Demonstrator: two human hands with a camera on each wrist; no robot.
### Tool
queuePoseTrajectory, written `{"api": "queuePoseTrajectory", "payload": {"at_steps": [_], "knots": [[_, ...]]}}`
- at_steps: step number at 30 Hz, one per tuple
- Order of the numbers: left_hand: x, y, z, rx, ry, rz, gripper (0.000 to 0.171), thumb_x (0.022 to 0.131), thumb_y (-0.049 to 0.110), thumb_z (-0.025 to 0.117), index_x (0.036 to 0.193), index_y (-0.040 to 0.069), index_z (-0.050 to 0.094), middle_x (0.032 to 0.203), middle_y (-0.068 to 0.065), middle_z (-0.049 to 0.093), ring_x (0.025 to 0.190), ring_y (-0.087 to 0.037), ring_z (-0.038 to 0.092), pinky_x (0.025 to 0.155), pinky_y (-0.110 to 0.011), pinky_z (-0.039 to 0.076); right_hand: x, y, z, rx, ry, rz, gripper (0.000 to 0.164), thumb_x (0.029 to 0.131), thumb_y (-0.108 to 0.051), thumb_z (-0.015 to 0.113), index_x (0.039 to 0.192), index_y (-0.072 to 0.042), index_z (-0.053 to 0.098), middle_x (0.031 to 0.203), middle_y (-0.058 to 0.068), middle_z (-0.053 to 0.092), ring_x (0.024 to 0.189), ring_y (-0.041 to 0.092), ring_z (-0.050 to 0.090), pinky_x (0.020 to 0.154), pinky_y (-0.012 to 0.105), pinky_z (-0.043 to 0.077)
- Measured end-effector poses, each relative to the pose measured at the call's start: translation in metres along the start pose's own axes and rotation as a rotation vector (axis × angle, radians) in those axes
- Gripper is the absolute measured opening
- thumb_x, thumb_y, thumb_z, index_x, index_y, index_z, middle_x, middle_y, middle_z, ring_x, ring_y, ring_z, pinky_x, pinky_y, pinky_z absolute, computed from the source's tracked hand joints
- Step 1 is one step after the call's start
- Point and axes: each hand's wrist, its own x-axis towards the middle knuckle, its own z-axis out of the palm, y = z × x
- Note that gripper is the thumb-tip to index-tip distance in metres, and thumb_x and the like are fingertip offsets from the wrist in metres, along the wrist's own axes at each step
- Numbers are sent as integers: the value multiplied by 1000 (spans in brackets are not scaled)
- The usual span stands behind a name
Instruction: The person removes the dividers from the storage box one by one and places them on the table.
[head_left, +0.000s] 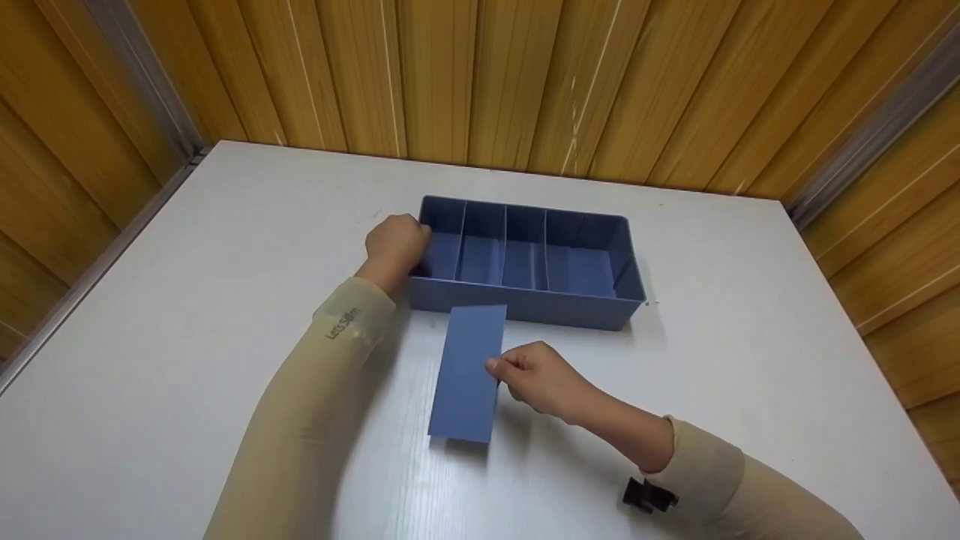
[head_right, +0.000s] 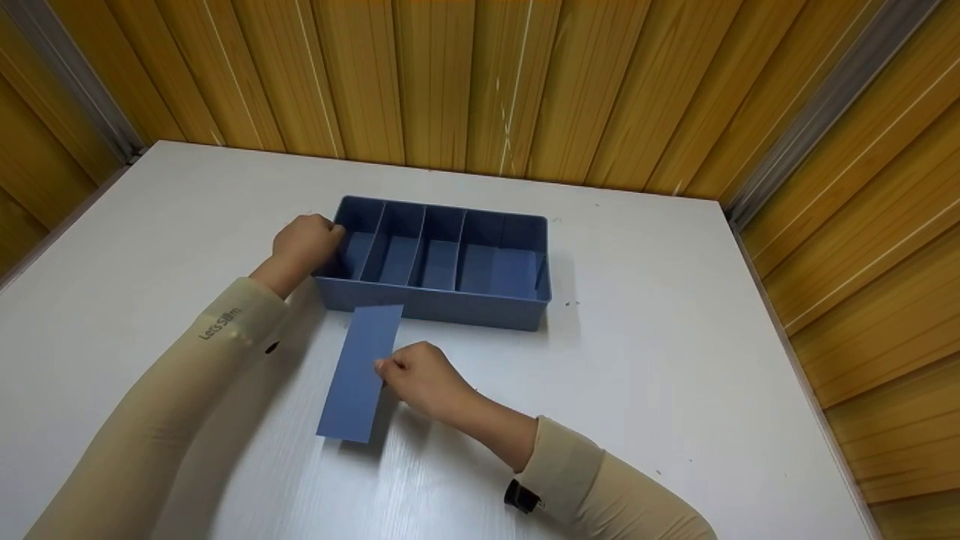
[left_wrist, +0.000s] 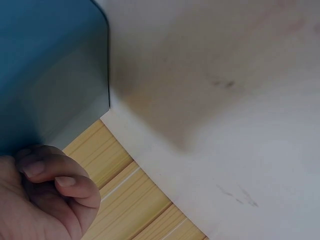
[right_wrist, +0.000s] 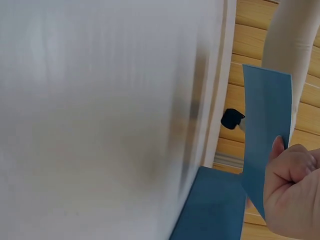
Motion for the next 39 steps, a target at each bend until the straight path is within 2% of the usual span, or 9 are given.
{"api": "queuePoseTrajectory", "payload": {"at_steps": [2, 6, 17, 35, 39], "knots": [[0, 0, 0, 8, 3, 6, 43, 105, 29, 40, 97, 0, 72, 108, -17, 75, 82, -25, 60, 83, -46, 58, 3, 1, 4, 40, -12, 31, 48, 105, -23, 54, 60, -16, 40, 47, -10, 31, 44, 6, 23, 45, 22, 21], [0, 0, 0, 20, 12, 11, 45, 105, 29, 40, 96, 0, 73, 110, -18, 76, 83, -26, 62, 84, -47, 58, 10, 3, 10, 94, -33, 82, 48, 105, -19, 54, 59, -16, 40, 46, -10, 30, 43, 5, 21, 44, 22, 20], [0, -2, 2, 13, 4, 3, 44, 105, 28, 40, 95, 0, 72, 109, -17, 76, 83, -25, 61, 84, -46, 58, 32, 1, 23, 103, -52, 139, 51, 104, -18, 55, 55, -18, 38, 45, -9, 29, 46, 7, 21, 44, 22, 20], [1, 0, -1, 8, -7, 17, 44, 105, 28, 40, 103, -1, 72, 116, -19, 74, 97, -31, 69, 90, -50, 57, 56, 9, 31, -6, -2, 132, 53, 99, -17, 58, 49, -19, 40, 43, -12, 34, 44, 4, 28, 46, 20, 25], [2, -1, -1, 17, -11, 14, 45, 105, 29, 40, 107, -2, 71, 119, -20, 73, 104, -33, 70, 92, -51, 57, 60, 11, 31, -8, 19, 142, 46, 96, -15, 59, 50, -13, 52, 44, -11, 40, 46, 4, 32, 49, 20, 27]]}}
